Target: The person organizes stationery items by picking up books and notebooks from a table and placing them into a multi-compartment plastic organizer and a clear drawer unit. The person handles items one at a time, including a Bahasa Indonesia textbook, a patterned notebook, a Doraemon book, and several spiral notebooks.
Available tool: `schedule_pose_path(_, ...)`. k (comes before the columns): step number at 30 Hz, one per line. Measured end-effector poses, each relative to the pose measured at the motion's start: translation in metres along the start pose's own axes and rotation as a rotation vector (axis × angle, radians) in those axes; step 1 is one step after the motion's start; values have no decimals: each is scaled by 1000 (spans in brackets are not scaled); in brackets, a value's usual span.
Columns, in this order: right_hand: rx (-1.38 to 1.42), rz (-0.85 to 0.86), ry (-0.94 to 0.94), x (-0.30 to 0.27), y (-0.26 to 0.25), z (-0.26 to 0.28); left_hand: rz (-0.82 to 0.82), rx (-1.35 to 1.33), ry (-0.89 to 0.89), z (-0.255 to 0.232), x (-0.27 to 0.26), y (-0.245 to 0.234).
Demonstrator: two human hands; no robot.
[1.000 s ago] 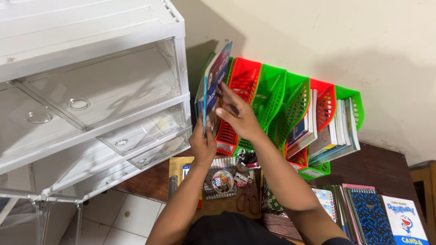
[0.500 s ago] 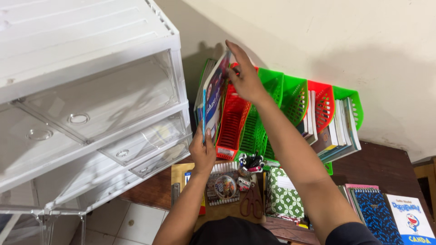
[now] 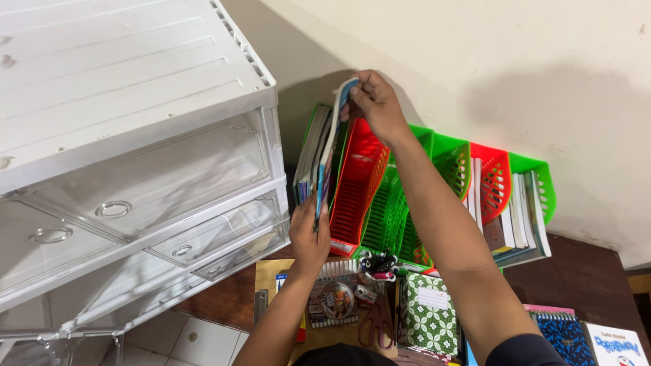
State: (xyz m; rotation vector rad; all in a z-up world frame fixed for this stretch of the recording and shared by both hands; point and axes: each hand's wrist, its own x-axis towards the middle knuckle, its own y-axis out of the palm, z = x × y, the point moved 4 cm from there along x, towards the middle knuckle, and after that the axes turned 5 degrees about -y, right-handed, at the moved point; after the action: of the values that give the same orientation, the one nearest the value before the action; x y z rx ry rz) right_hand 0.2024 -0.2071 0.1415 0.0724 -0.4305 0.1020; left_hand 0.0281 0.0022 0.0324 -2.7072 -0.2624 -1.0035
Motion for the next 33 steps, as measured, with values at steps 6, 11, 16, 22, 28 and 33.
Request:
schedule_pose_path(6,-50,-20,-7,8,-3,-14,-70,175,44,-6,14,-11)
schedule_pose_path(11,1,-16,-80,11,-6,-14,-21,212,-47,3,17,-1)
schedule_pose_path(16,-29,-20,-58,1,2,-21,-32,268,-69,20,6,9)
schedule_pose_path(22,-550,80,-103,-10,16,-13,30,425,-84,51,-16,11)
schedule_pose_path(28,-1173,89,-318,-6,21,-1,99,413,-136,72,-31,14)
schedule_pose_path(33,-1294,15,-385,-9,29,-20,99,403,-157,79,-34,14)
